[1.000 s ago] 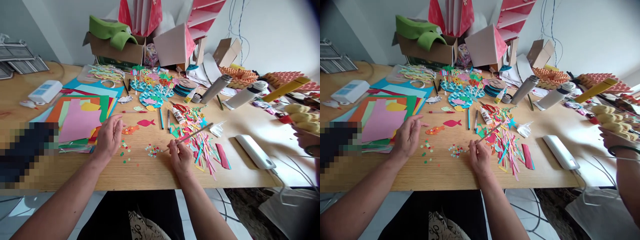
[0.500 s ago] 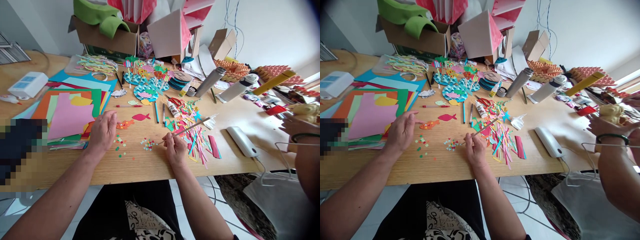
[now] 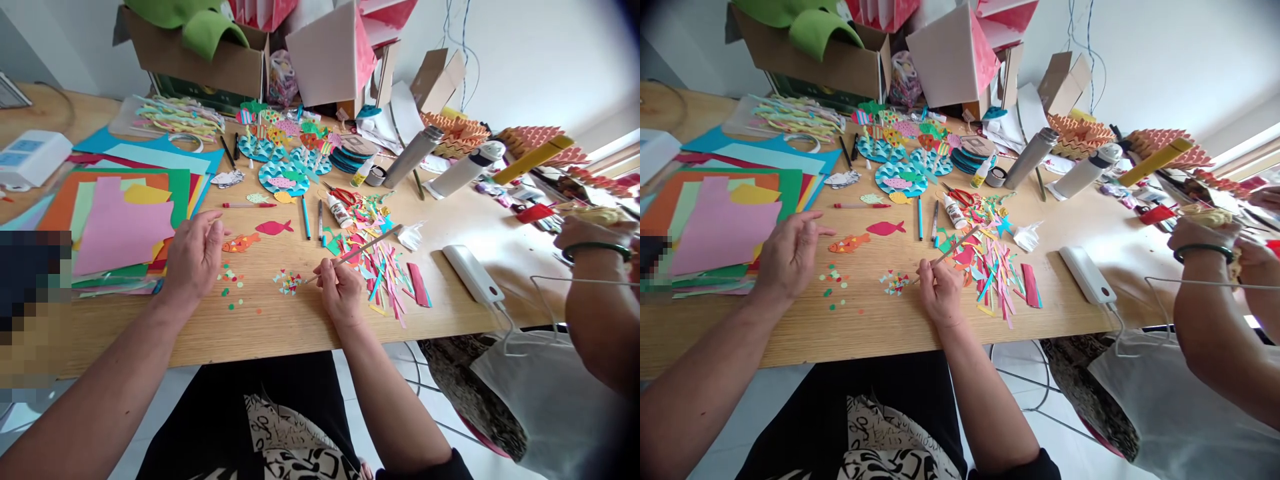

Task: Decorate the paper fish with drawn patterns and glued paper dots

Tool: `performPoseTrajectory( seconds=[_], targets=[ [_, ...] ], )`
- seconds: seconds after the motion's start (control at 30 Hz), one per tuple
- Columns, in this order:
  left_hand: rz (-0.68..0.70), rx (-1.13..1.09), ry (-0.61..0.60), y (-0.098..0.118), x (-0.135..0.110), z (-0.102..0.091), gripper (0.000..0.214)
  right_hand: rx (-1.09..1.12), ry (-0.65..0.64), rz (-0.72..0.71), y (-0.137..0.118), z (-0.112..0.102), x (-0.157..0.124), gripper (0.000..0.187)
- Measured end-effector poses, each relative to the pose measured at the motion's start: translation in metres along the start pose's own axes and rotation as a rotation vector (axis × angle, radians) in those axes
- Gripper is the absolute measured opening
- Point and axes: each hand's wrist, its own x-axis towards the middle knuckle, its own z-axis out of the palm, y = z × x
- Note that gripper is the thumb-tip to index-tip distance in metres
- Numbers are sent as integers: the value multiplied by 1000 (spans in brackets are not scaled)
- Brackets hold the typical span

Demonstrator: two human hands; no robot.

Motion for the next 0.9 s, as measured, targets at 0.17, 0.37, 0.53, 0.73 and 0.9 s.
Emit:
performPoseTrajectory(
  seconds=[0.17, 0.37, 0.53, 0.73, 0.9],
  targets=[
    [14, 2, 10, -1, 0, 0, 41, -15, -14, 17, 1, 0, 0, 44],
    [20, 22, 13, -1, 0, 2, 43, -22, -15, 23, 5, 2, 0, 42],
    [-9, 40, -28, -6, 0, 5, 46, 44, 58, 94, -2, -3, 3, 44],
    [-5, 33, -71, -9, 0, 7, 49, 129, 1, 85, -33, 10, 40, 42],
    [-19, 2, -76, -10, 1, 6, 47, 133, -157, 29, -51, 64, 74, 44]
  ],
)
